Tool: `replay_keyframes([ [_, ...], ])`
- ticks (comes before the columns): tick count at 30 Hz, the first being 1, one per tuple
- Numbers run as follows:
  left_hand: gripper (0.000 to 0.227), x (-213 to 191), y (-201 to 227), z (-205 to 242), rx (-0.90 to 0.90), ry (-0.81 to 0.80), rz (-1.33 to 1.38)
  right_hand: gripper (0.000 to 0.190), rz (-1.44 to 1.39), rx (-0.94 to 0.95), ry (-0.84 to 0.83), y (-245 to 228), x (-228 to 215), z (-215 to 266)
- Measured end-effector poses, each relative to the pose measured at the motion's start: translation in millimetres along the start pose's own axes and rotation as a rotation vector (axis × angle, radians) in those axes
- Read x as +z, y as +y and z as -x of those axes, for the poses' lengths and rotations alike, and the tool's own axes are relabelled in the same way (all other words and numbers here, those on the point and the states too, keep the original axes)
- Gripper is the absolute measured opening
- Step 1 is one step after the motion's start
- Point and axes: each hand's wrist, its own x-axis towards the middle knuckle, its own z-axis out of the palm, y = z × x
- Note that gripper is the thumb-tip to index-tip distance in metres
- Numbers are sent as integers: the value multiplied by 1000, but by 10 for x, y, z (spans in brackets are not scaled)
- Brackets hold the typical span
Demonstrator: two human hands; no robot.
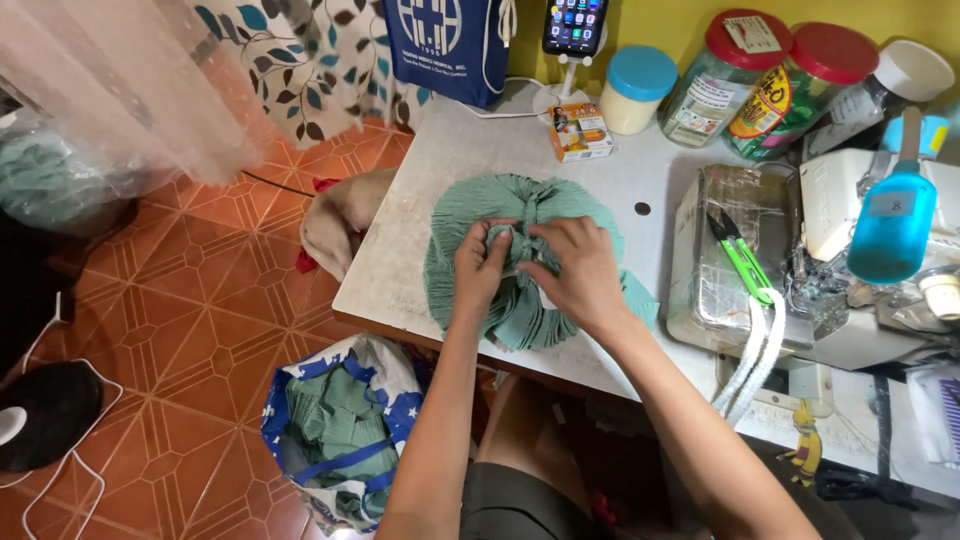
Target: The person is folding and cutting green fabric strips at a sewing workbench to create organized bundles.
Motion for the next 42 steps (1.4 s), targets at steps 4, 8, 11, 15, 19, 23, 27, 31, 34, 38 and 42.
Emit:
replay_keyframes([
  [4,10,-42,-364,-8,-73,-8,81,21,-13,130,-25,-52,61,27],
  [8,24,-59,-276,6,24,-84,92,21,-56,287,-9,1,177,152],
  [11,32,-27,-183,17,117,-82,70,25,-109,303,91,-28,222,249],
  [15,24,-33,7,87,156,-70,-137,24,-141,254,162,-121,197,311],
  [19,28,-138,28,42,180,-202,-44,22,-102,119,131,-219,124,334],
  [23,27,-155,-92,34,80,-175,39,17,-116,107,137,-275,-130,379],
  [27,23,-158,-116,41,-2,-99,185,15,-97,155,140,-28,-338,494],
  [31,24,-206,-202,28,-8,-59,211,7,-186,371,175,97,-640,482],
  [34,26,-226,-335,-25,-3,-21,232,5,-79,327,154,75,-645,445],
  [38,21,-188,-131,31,14,-17,216,5,-42,314,195,146,-536,445],
  [42,20,-193,-212,18,30,-56,253,13,111,189,301,-13,-333,400],
])
